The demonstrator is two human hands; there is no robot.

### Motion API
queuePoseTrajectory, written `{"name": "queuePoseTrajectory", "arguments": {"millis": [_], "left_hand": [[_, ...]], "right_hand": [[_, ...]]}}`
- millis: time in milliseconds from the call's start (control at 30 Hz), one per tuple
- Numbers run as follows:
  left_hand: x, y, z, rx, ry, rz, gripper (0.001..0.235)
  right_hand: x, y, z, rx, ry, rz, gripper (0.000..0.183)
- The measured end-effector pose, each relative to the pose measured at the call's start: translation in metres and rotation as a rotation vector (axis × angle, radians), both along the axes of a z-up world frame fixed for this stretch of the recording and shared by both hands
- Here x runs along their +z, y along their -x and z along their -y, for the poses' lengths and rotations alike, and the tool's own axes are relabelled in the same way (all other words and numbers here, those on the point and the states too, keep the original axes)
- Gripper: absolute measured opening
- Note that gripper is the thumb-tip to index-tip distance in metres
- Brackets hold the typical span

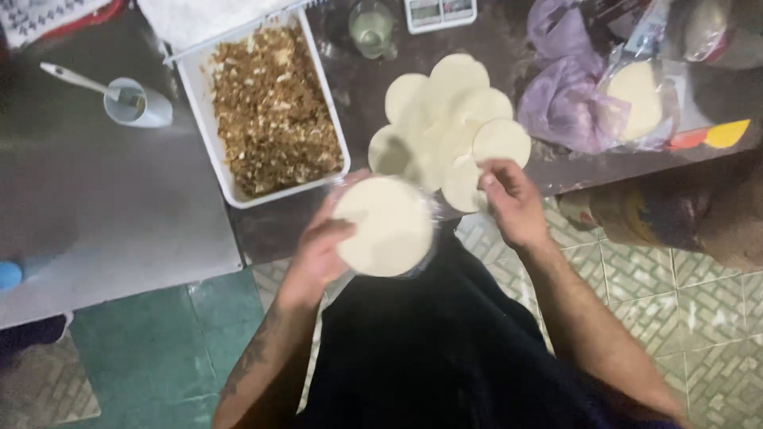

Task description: Filling circular dough rounds with a meat mixture and folding them to form empanadas.

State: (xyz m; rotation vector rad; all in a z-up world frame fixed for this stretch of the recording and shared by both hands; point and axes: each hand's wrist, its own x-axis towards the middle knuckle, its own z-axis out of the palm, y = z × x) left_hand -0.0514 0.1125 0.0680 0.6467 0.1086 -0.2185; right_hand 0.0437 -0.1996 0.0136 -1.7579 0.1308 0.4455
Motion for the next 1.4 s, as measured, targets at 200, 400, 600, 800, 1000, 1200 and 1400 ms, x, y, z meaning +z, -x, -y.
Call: {"name": "queuePoseTrajectory", "arguments": {"millis": [200, 400, 600, 800, 1000, 1200, 1400], "left_hand": [[-0.022, -0.004, 0.031, -0.228, -0.405, 0.118, 0.082], [-0.003, -0.007, 0.039, -0.185, -0.270, -0.001, 0.081], [-0.003, -0.006, 0.036, -0.109, 0.103, -0.030, 0.081], [-0.010, -0.010, 0.030, 0.037, 0.220, -0.140, 0.068], [-0.017, -0.012, 0.021, 0.099, 0.130, -0.273, 0.049], [-0.018, -0.012, 0.031, 0.142, 0.067, -0.364, 0.042], [-0.013, -0.008, 0.068, 0.149, -0.118, -0.176, 0.045]], "right_hand": [[0.133, 0.003, -0.073, 0.461, 0.143, 0.544, 0.035], [0.123, 0.018, -0.067, 0.585, 0.307, 0.941, 0.012], [0.099, 0.035, -0.046, 0.530, 0.258, 1.003, 0.015], [0.112, 0.028, -0.024, -0.146, -0.373, 0.186, 0.018], [0.119, 0.066, 0.002, 0.542, -0.034, -0.335, 0.053], [0.102, 0.092, -0.001, 0.738, 0.269, -0.143, 0.030], [0.103, 0.067, -0.046, 0.285, 0.066, -0.166, 0.018]]}}
